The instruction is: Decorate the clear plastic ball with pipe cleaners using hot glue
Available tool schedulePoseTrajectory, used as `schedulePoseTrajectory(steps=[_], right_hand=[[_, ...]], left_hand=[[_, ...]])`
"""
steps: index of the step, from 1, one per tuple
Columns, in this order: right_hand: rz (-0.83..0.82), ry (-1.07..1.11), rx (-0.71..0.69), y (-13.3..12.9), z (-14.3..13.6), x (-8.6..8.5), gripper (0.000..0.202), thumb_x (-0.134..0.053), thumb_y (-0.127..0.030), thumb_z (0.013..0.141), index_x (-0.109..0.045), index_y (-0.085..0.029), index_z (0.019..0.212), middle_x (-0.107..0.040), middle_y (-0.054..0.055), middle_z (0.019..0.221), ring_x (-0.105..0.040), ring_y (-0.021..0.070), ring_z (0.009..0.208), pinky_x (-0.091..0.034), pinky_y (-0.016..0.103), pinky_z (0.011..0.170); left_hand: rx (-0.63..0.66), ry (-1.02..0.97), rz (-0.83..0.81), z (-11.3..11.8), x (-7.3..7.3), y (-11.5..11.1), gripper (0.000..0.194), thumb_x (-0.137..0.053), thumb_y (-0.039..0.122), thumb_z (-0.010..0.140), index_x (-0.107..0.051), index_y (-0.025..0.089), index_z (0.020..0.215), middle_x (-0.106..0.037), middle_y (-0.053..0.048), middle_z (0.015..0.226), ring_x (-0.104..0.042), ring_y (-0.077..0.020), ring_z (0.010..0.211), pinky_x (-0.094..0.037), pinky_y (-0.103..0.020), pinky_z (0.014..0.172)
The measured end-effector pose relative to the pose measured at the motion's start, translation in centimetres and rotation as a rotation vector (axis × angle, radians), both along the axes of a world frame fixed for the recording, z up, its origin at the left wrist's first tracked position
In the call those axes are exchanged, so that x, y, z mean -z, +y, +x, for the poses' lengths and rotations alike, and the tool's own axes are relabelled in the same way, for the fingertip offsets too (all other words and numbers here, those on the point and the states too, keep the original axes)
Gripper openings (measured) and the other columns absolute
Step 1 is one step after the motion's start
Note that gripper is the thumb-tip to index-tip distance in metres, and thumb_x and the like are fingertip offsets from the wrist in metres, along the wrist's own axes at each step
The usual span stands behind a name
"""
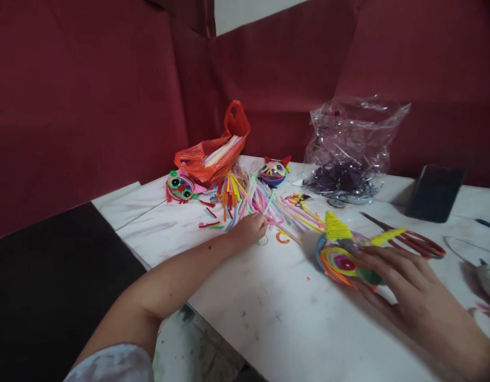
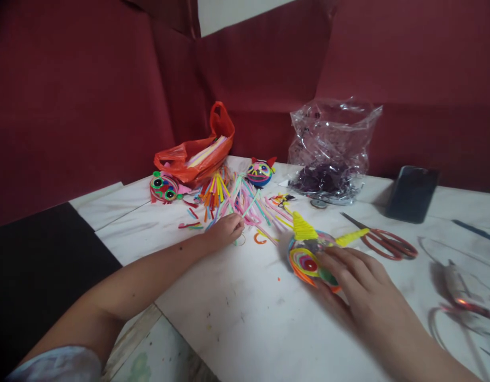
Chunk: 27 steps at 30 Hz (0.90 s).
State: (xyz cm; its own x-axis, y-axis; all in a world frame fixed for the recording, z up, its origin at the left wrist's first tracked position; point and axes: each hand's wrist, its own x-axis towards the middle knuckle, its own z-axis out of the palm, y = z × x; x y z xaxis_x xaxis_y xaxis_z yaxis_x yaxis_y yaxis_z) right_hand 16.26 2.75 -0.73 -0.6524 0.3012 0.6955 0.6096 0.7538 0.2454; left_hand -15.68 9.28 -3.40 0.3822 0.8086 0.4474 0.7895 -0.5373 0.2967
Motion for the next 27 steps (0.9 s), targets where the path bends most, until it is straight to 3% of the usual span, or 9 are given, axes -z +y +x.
schedulePoseTrajectory(steps=[6, 14, 16, 18, 20, 22, 24, 27], right_hand=[[-0.026, 0.008, 0.003, 0.1, 0.2, 0.2, 0.025, -0.053, -0.029, 0.090, -0.056, -0.020, 0.113, -0.062, 0.015, 0.106, -0.059, 0.0315, 0.095, -0.050, 0.047, 0.080], [-0.051, -0.008, 0.013, 0.2, 0.5, 0.5, 0.028, -0.051, -0.032, 0.091, -0.056, -0.020, 0.116, -0.061, 0.015, 0.110, -0.058, 0.0323, 0.098, -0.049, 0.049, 0.083], [-0.066, -0.005, 0.006, 0.3, 0.6, 0.7, 0.031, -0.051, -0.034, 0.091, -0.057, -0.020, 0.117, -0.061, 0.015, 0.112, -0.058, 0.0329, 0.100, -0.048, 0.050, 0.084], [-0.085, 0.003, 0.007, 0.4, 0.7, 0.8, 0.033, -0.051, -0.036, 0.091, -0.057, -0.020, 0.119, -0.061, 0.014, 0.113, -0.057, 0.0334, 0.102, -0.048, 0.051, 0.084], [-0.083, 0.014, 0.003, 0.5, 0.7, 0.9, 0.032, -0.051, -0.036, 0.091, -0.059, -0.021, 0.118, -0.061, 0.014, 0.112, -0.057, 0.0331, 0.102, -0.048, 0.049, 0.084], [-0.059, 0.018, -0.011, 0.5, 0.6, 0.8, 0.031, -0.051, -0.036, 0.091, -0.060, -0.020, 0.116, -0.062, 0.014, 0.111, -0.058, 0.0326, 0.100, -0.049, 0.048, 0.082], [-0.038, 0.014, -0.017, 0.5, 0.5, 0.7, 0.030, -0.051, -0.035, 0.091, -0.060, -0.019, 0.115, -0.062, 0.015, 0.110, -0.058, 0.0324, 0.098, -0.049, 0.047, 0.080], [-0.036, 0.014, -0.011, 0.4, 0.3, 0.6, 0.030, -0.051, -0.034, 0.091, -0.059, -0.019, 0.115, -0.062, 0.015, 0.108, -0.058, 0.0327, 0.097, -0.050, 0.048, 0.079]], left_hand=[[-0.067, 0.061, 0.002, -0.3, 0.2, 0.5, 0.019, -0.037, 0.018, 0.088, -0.043, 0.020, 0.071, -0.053, -0.002, 0.072, -0.052, -0.0164, 0.074, -0.044, -0.031, 0.075], [-0.167, 0.095, 0.061, -1.1, -0.3, 0.9, 0.024, -0.034, 0.024, 0.092, -0.050, 0.019, 0.075, -0.059, -0.008, 0.078, -0.057, -0.0222, 0.085, -0.043, -0.041, 0.088], [-0.204, 0.075, 0.106, -1.3, -0.6, 0.9, 0.023, -0.035, 0.024, 0.093, -0.053, 0.018, 0.081, -0.062, -0.011, 0.090, -0.057, -0.0243, 0.095, -0.041, -0.043, 0.093], [-0.339, -0.002, 0.189, -2.0, -1.0, 1.2, 0.017, -0.043, 0.025, 0.090, -0.056, 0.016, 0.097, -0.059, -0.016, 0.114, -0.051, -0.0279, 0.114, -0.037, -0.046, 0.100], [-0.559, -0.121, 0.244, -3.3, -1.3, 1.8, 0.036, -0.055, 0.027, 0.083, -0.051, 0.014, 0.117, -0.047, -0.020, 0.135, -0.040, -0.0327, 0.129, -0.032, -0.049, 0.105], [-0.708, -0.212, 0.168, -5.1, -1.4, 2.6, 0.057, -0.063, 0.031, 0.077, -0.044, 0.012, 0.127, -0.043, -0.023, 0.140, -0.038, -0.0360, 0.132, -0.032, -0.051, 0.106], [-0.663, -0.227, -0.022, -6.6, -1.3, 3.3, 0.057, -0.061, 0.030, 0.078, -0.043, 0.013, 0.129, -0.056, -0.021, 0.127, -0.050, -0.0330, 0.122, -0.039, -0.048, 0.099], [-0.520, -0.186, -0.138, -7.6, -0.5, 4.0, 0.050, -0.058, 0.030, 0.080, -0.048, 0.015, 0.127, -0.065, -0.015, 0.116, -0.061, -0.0265, 0.108, -0.047, -0.039, 0.091]])
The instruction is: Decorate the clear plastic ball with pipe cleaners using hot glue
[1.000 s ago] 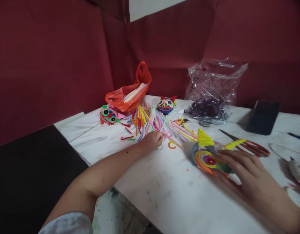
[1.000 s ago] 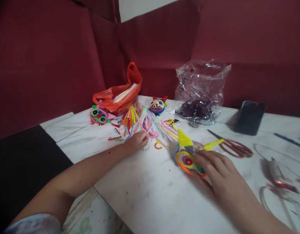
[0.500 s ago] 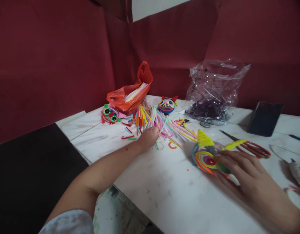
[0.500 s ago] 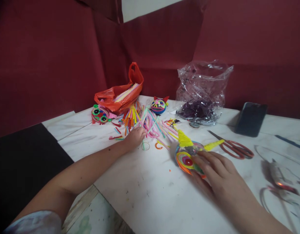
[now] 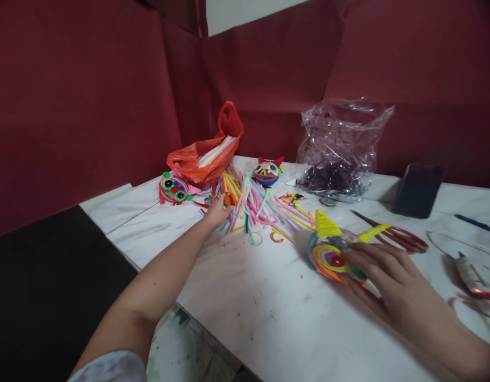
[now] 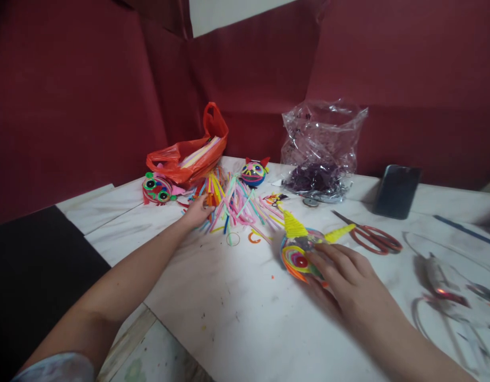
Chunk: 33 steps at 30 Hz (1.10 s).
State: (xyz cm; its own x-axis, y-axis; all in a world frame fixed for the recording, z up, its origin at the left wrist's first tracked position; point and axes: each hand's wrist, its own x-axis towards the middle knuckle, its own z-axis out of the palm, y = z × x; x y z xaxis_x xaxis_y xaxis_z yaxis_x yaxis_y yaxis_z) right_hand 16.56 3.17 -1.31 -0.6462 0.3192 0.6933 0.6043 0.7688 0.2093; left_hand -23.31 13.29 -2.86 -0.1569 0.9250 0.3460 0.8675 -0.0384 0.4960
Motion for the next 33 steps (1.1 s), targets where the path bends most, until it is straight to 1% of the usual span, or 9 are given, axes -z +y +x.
schedulePoseTrajectory(steps=[4, 7, 12, 17, 21, 24, 27, 30, 33], right_hand=[[-0.004, -0.002, -0.003, -0.1, 0.0, 0.0, 0.030, -0.052, -0.033, 0.091, -0.057, -0.019, 0.116, -0.061, 0.015, 0.109, -0.057, 0.0328, 0.097, -0.050, 0.049, 0.079], [-0.011, -0.013, 0.002, 0.0, 0.2, 0.3, 0.032, -0.050, -0.033, 0.091, -0.057, -0.019, 0.119, -0.060, 0.016, 0.113, -0.056, 0.0336, 0.100, -0.049, 0.050, 0.081], [-0.008, -0.014, 0.018, 0.1, 0.3, 0.4, 0.031, -0.053, -0.031, 0.090, -0.058, -0.017, 0.117, -0.060, 0.016, 0.112, -0.056, 0.0319, 0.101, -0.048, 0.047, 0.083], [-0.029, -0.003, 0.035, 0.1, 0.3, 0.5, 0.029, -0.052, -0.032, 0.091, -0.059, -0.019, 0.116, -0.061, 0.014, 0.113, -0.056, 0.0300, 0.103, -0.048, 0.046, 0.086], [-0.037, 0.003, 0.030, 0.2, 0.4, 0.6, 0.030, -0.051, -0.033, 0.092, -0.060, -0.020, 0.117, -0.062, 0.014, 0.113, -0.057, 0.0299, 0.103, -0.048, 0.045, 0.085], [-0.027, 0.003, 0.025, 0.2, 0.3, 0.5, 0.030, -0.050, -0.033, 0.092, -0.059, -0.021, 0.118, -0.062, 0.014, 0.112, -0.057, 0.0303, 0.102, -0.049, 0.046, 0.083], [-0.007, -0.010, 0.028, 0.1, 0.2, 0.3, 0.030, -0.051, -0.033, 0.092, -0.058, -0.019, 0.118, -0.061, 0.015, 0.112, -0.057, 0.0312, 0.102, -0.049, 0.047, 0.082], [-0.014, -0.015, 0.030, 0.0, 0.2, 0.3, 0.031, -0.051, -0.033, 0.091, -0.058, -0.018, 0.117, -0.061, 0.016, 0.112, -0.056, 0.0319, 0.102, -0.049, 0.047, 0.083], [-0.029, -0.021, 0.040, 0.1, 0.4, 0.5, 0.032, -0.052, -0.033, 0.091, -0.058, -0.017, 0.118, -0.060, 0.016, 0.115, -0.055, 0.0327, 0.104, -0.049, 0.048, 0.084]], left_hand=[[0.146, 0.052, -0.045, 0.8, 1.0, 0.2, 0.048, -0.064, 0.029, 0.075, -0.057, 0.017, 0.121, -0.059, -0.015, 0.131, -0.054, -0.0256, 0.122, -0.042, -0.035, 0.100], [0.153, 0.067, -0.042, 1.2, 1.3, 0.2, 0.041, -0.064, 0.030, 0.074, -0.061, 0.018, 0.114, -0.057, -0.014, 0.134, -0.050, -0.0270, 0.126, -0.038, -0.038, 0.105], [0.039, 0.023, 0.065, 0.6, 0.9, 0.5, 0.019, -0.056, 0.024, 0.078, -0.067, 0.018, 0.093, -0.070, -0.011, 0.106, -0.060, -0.0263, 0.108, -0.042, -0.042, 0.098], [-0.124, -0.092, 0.198, -0.5, 0.4, 0.9, 0.030, -0.038, 0.021, 0.087, -0.063, 0.015, 0.103, -0.070, -0.010, 0.095, -0.065, -0.0196, 0.087, -0.051, -0.034, 0.079], [-0.172, -0.110, 0.260, -1.5, -0.2, 0.8, 0.031, -0.038, 0.020, 0.086, -0.062, 0.014, 0.104, -0.070, -0.009, 0.091, -0.064, -0.0185, 0.082, -0.050, -0.032, 0.074], [-0.093, -0.075, 0.253, -1.6, -0.9, 0.4, 0.025, -0.044, 0.023, 0.084, -0.067, 0.016, 0.091, -0.070, -0.006, 0.083, -0.063, -0.0182, 0.077, -0.049, -0.031, 0.074], [0.105, 0.005, 0.208, -1.0, -1.5, -0.2, 0.017, -0.053, 0.022, 0.080, -0.070, 0.020, 0.080, -0.070, -0.003, 0.081, -0.062, -0.0173, 0.077, -0.048, -0.030, 0.078], [0.291, 0.099, 0.155, 0.1, -1.5, -0.7, 0.015, -0.060, 0.015, 0.071, -0.072, 0.023, 0.074, -0.067, -0.002, 0.075, -0.061, -0.0178, 0.080, -0.047, -0.031, 0.082], [0.340, 0.153, 0.156, 1.0, -1.3, -0.9, 0.017, -0.059, 0.010, 0.069, -0.071, 0.022, 0.067, -0.062, -0.003, 0.070, -0.058, -0.0197, 0.080, -0.046, -0.034, 0.083]])
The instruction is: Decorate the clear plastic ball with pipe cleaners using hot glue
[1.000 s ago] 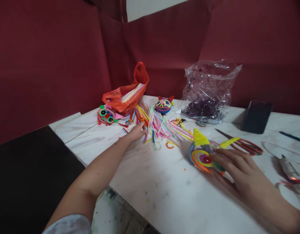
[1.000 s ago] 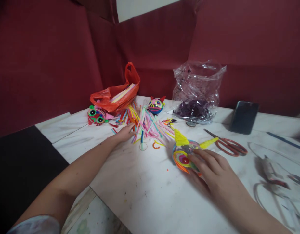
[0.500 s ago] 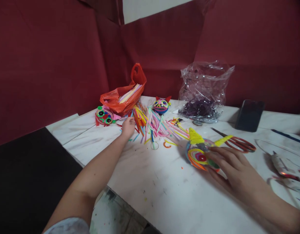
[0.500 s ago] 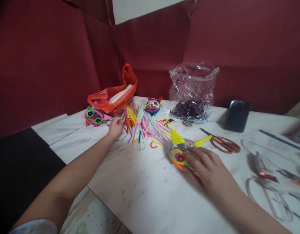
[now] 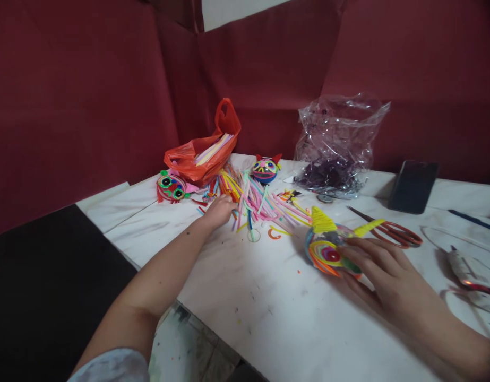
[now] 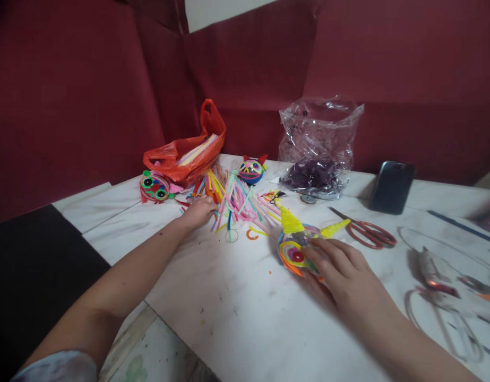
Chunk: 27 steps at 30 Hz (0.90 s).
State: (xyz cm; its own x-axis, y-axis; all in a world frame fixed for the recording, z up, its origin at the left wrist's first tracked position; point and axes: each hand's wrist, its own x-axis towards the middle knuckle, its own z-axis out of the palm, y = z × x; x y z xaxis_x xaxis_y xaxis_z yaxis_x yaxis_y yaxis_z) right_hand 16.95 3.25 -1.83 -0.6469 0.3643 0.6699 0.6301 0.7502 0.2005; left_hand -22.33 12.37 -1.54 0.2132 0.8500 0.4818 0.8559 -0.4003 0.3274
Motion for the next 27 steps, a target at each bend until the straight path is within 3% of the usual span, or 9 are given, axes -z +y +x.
schedulePoseTrajectory(steps=[9, 11, 16, 20, 23, 25, 27], right_hand=[[-0.010, 0.006, -0.008, 0.1, 0.0, 0.0, 0.031, -0.050, -0.034, 0.092, -0.059, -0.019, 0.118, -0.061, 0.015, 0.115, -0.056, 0.0319, 0.104, -0.049, 0.047, 0.084], [-0.007, 0.003, 0.001, 0.1, 0.0, -0.1, 0.030, -0.050, -0.033, 0.092, -0.059, -0.018, 0.117, -0.061, 0.015, 0.114, -0.056, 0.0317, 0.104, -0.049, 0.047, 0.083], [0.043, 0.002, -0.007, -0.3, -0.7, -0.6, 0.029, -0.050, -0.030, 0.092, -0.059, -0.017, 0.117, -0.063, 0.015, 0.112, -0.057, 0.0290, 0.101, -0.049, 0.044, 0.083], [0.025, 0.011, -0.010, -0.5, -1.0, -1.2, 0.029, -0.052, -0.031, 0.092, -0.060, -0.017, 0.116, -0.063, 0.016, 0.112, -0.057, 0.0279, 0.103, -0.051, 0.042, 0.083], [0.009, 0.050, -0.016, -0.5, -0.9, -1.6, 0.030, -0.054, -0.031, 0.091, -0.059, -0.016, 0.117, -0.061, 0.017, 0.112, -0.057, 0.0276, 0.103, -0.051, 0.042, 0.083], [0.000, 0.116, -0.041, -0.8, -0.8, -2.3, 0.030, -0.057, -0.027, 0.089, -0.058, -0.018, 0.117, -0.060, 0.016, 0.113, -0.057, 0.0272, 0.104, -0.051, 0.042, 0.084], [-0.057, 0.211, -0.106, -1.9, -1.1, -3.4, 0.028, -0.057, -0.023, 0.089, -0.057, -0.020, 0.116, -0.061, 0.014, 0.112, -0.058, 0.0252, 0.105, -0.051, 0.039, 0.085]], left_hand=[[-0.150, -0.111, 0.220, -1.1, -1.1, -0.2, 0.019, -0.049, 0.018, 0.086, -0.068, 0.019, 0.088, -0.066, -0.006, 0.094, -0.061, -0.0174, 0.091, -0.048, -0.033, 0.087], [-0.119, -0.093, 0.279, -0.6, -1.4, -0.8, 0.020, -0.048, 0.018, 0.087, -0.068, 0.018, 0.089, -0.068, -0.007, 0.095, -0.062, -0.0173, 0.093, -0.048, -0.033, 0.088], [0.110, 0.016, 0.592, 2.8, -2.6, -3.3, 0.022, -0.046, 0.021, 0.091, -0.067, 0.017, 0.088, -0.071, -0.007, 0.090, -0.065, -0.0160, 0.087, -0.051, -0.030, 0.080], [0.091, -0.125, 0.890, 5.3, -6.1, -7.7, 0.011, -0.059, 0.013, 0.083, -0.066, 0.019, 0.088, -0.071, -0.003, 0.084, -0.066, -0.0135, 0.081, -0.052, -0.026, 0.074], [0.103, -0.414, 0.973, 6.1, -9.4, -12.6, 0.021, -0.067, 0.006, 0.074, -0.067, 0.021, 0.089, -0.069, 0.000, 0.079, -0.064, -0.0118, 0.073, -0.052, -0.025, 0.067], [0.174, -0.594, 0.889, 6.5, -11.2, -16.2, 0.025, -0.069, 0.005, 0.072, -0.068, 0.023, 0.088, -0.068, 0.001, 0.076, -0.063, -0.0124, 0.070, -0.051, -0.024, 0.059], [0.306, -0.702, 0.535, 7.1, -12.2, -19.3, 0.016, -0.069, 0.010, 0.074, -0.068, 0.023, 0.084, -0.066, 0.000, 0.072, -0.061, -0.0124, 0.060, -0.048, -0.022, 0.046]])
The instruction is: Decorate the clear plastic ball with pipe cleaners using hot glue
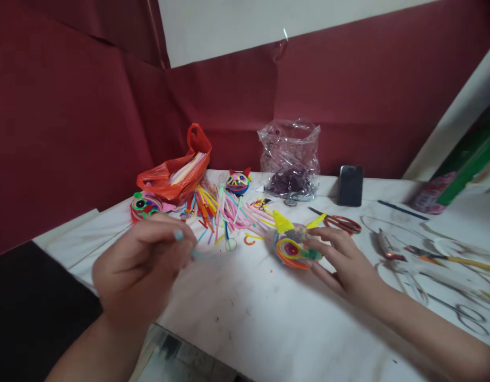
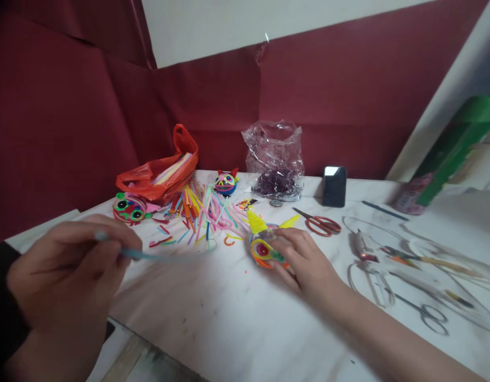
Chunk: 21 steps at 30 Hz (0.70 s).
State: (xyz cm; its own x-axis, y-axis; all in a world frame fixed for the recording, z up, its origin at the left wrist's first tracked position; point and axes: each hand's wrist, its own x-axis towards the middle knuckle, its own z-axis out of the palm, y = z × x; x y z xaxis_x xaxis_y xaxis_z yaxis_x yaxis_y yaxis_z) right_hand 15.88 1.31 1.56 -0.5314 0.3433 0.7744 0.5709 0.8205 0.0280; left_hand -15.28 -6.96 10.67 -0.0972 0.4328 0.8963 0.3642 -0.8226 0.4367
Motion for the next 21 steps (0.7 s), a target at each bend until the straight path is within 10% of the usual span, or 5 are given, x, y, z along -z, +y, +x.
schedulePoseTrajectory(steps=[4, 8, 14, 21], right_hand=[[-0.484, 0.139, -0.244, -4.5, -1.7, -2.9, 0.020, -0.047, -0.029, 0.095, -0.057, -0.024, 0.112, -0.065, 0.010, 0.110, -0.061, 0.0193, 0.105, -0.051, 0.034, 0.090], [-1.016, 0.245, -0.425, -7.8, -3.3, -4.3, 0.039, -0.049, -0.053, 0.091, -0.056, -0.019, 0.108, -0.069, 0.005, 0.084, -0.067, 0.0159, 0.074, -0.055, 0.026, 0.063], [-0.436, 0.099, 0.050, -3.3, -0.6, -3.4, 0.019, -0.048, -0.026, 0.092, -0.064, -0.019, 0.084, -0.069, 0.006, 0.079, -0.065, 0.0170, 0.073, -0.049, 0.027, 0.066], [-0.278, -0.051, 0.155, 1.5, 0.8, -1.2, 0.017, -0.050, -0.019, 0.090, -0.065, -0.015, 0.083, -0.068, 0.011, 0.078, -0.062, 0.0206, 0.073, -0.047, 0.030, 0.066]], left_hand=[[0.524, 0.069, -0.445, 2.2, 0.2, -2.7, 0.007, -0.064, 0.019, 0.082, -0.067, 0.024, 0.084, -0.063, -0.001, 0.070, -0.060, -0.0104, 0.050, -0.045, -0.019, 0.038], [0.629, 0.102, -0.600, 6.2, 2.6, -0.7, 0.005, -0.064, 0.014, 0.078, -0.064, 0.019, 0.076, -0.067, -0.003, 0.077, -0.068, -0.0150, 0.062, -0.056, -0.027, 0.059], [0.331, 0.109, -0.798, 10.1, 6.3, 6.7, 0.012, -0.063, 0.024, 0.073, -0.058, 0.017, 0.064, -0.059, 0.002, 0.053, -0.054, -0.0116, 0.051, -0.043, -0.023, 0.052], [0.149, 0.130, -0.574, 10.7, 9.0, 12.2, 0.007, -0.062, 0.021, 0.068, -0.061, 0.018, 0.062, -0.058, -0.001, 0.072, -0.056, -0.0146, 0.071, -0.045, -0.027, 0.069]])
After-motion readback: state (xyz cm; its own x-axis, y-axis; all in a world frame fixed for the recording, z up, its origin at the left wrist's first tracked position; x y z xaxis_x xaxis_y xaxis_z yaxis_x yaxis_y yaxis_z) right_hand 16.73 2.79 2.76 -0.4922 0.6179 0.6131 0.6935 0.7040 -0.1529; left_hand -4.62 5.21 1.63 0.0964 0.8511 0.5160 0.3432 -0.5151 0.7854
